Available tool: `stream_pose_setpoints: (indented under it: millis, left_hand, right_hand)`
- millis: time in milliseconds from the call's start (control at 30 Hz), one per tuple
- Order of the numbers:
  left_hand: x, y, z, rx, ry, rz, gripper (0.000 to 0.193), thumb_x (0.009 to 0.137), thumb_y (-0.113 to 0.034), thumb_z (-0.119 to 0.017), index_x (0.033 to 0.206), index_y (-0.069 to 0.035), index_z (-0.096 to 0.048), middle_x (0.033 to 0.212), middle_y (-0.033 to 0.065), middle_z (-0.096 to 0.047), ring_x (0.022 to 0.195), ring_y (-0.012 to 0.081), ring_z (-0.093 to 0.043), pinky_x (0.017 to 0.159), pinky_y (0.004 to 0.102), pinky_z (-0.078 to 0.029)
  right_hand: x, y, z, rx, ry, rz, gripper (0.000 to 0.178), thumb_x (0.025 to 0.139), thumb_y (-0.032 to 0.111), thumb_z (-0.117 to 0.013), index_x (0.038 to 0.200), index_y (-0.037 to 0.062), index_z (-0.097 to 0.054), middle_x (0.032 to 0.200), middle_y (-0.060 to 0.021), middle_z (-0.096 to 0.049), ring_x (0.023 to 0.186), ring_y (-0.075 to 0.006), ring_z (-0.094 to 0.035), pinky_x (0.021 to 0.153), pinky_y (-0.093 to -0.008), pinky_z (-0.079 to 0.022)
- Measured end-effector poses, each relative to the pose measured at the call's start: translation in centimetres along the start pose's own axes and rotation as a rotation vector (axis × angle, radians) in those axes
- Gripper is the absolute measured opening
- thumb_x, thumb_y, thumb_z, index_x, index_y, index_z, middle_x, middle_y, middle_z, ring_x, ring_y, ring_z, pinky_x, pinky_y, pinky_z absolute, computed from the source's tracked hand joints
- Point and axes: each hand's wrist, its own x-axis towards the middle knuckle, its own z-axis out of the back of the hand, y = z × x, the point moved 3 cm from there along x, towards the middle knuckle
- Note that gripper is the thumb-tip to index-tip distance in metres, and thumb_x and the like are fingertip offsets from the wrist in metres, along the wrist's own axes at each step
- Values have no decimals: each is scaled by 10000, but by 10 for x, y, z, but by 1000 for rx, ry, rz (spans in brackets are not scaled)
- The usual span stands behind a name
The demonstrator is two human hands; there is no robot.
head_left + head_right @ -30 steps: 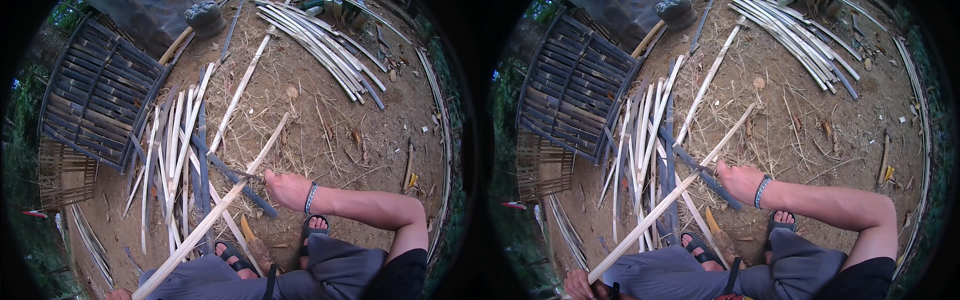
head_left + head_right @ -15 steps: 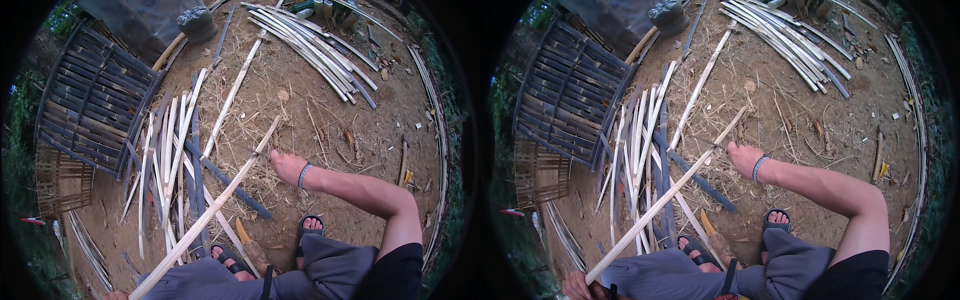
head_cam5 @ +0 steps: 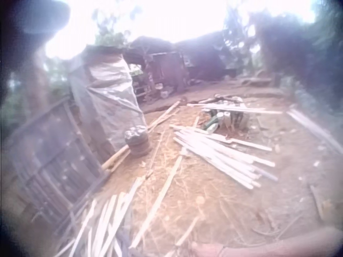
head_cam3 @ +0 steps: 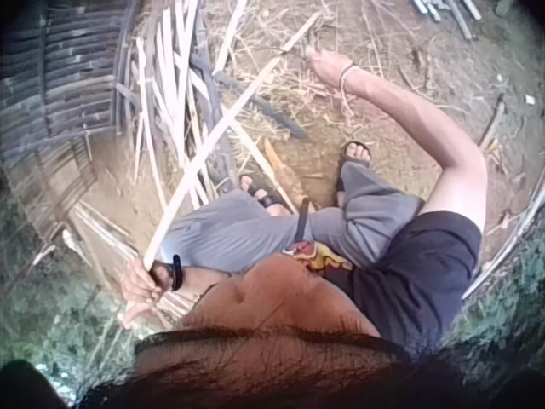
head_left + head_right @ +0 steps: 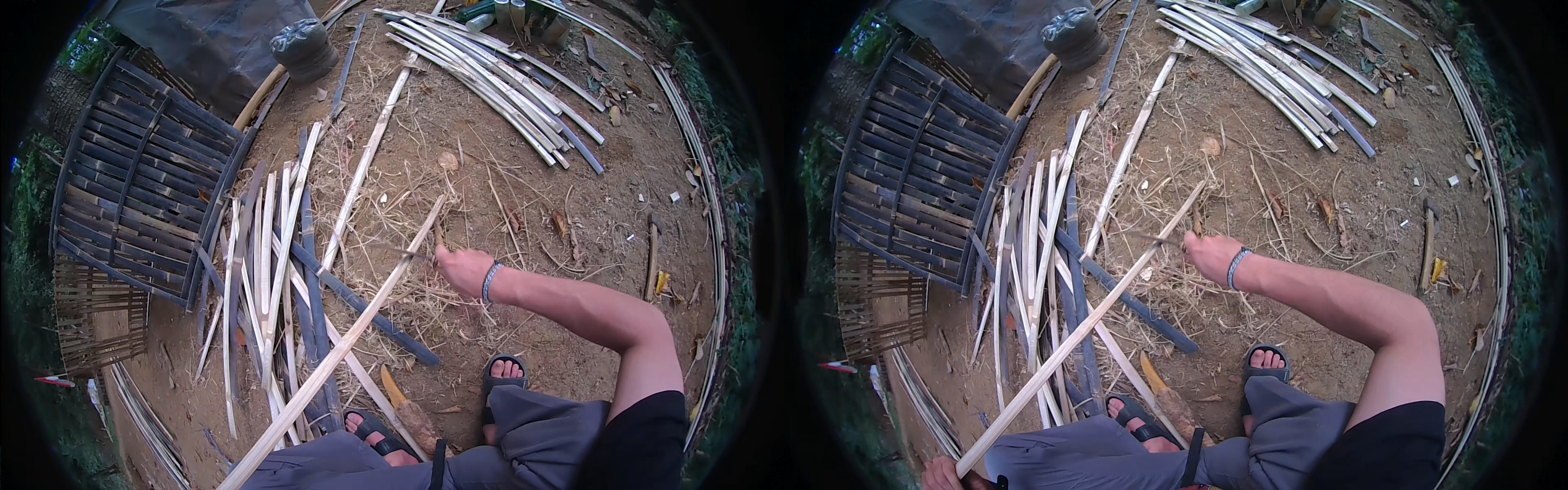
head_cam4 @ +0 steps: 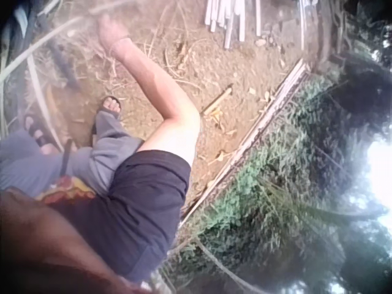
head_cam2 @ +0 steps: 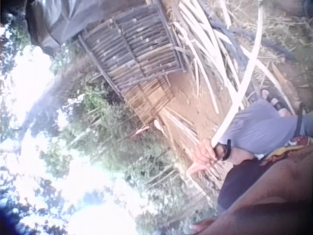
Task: The person shaves a long bamboo strip with a knife, holding the strip with one hand and using the knife to scrape or cut along its length.
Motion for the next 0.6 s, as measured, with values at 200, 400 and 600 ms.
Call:
stream_pose_setpoints:
  millis: [200, 400, 600]
  left_hand:
    - [8, 21, -13, -76, -25, -83, 532, 837, -475, -584, 446, -138, -456, 385, -29, -471, 322, 52, -443, 374, 175, -431]
    - [15, 31, -18, 19, -77, -20, 531, 850, -447, -575, 436, -161, -405, 374, -35, -455, 301, 46, -414, 337, 169, -411]
    - [21, 28, -15, 149, -72, 11, 531, 844, -416, -592, 419, -169, -389, 356, -30, -442, 275, 43, -393, 307, 174, -409]
  right_hand:
    - [8, -7, -6, 45, 3, -15, 190, 880, 96, -413, 964, -75, -406, 708, -262, -611, 695, -403, -636, 622, -468, -521]
    - [31, -77, -15, -43, -117, -56, 209, 914, 149, -427, 944, -57, -403, 693, -255, -612, 694, -391, -641, 611, -448, -525]
    - [22, 2, 5, 72, 79, 54, 265, 937, 218, -421, 949, -47, -408, 706, -267, -605, 713, -410, -636, 619, -455, -524]
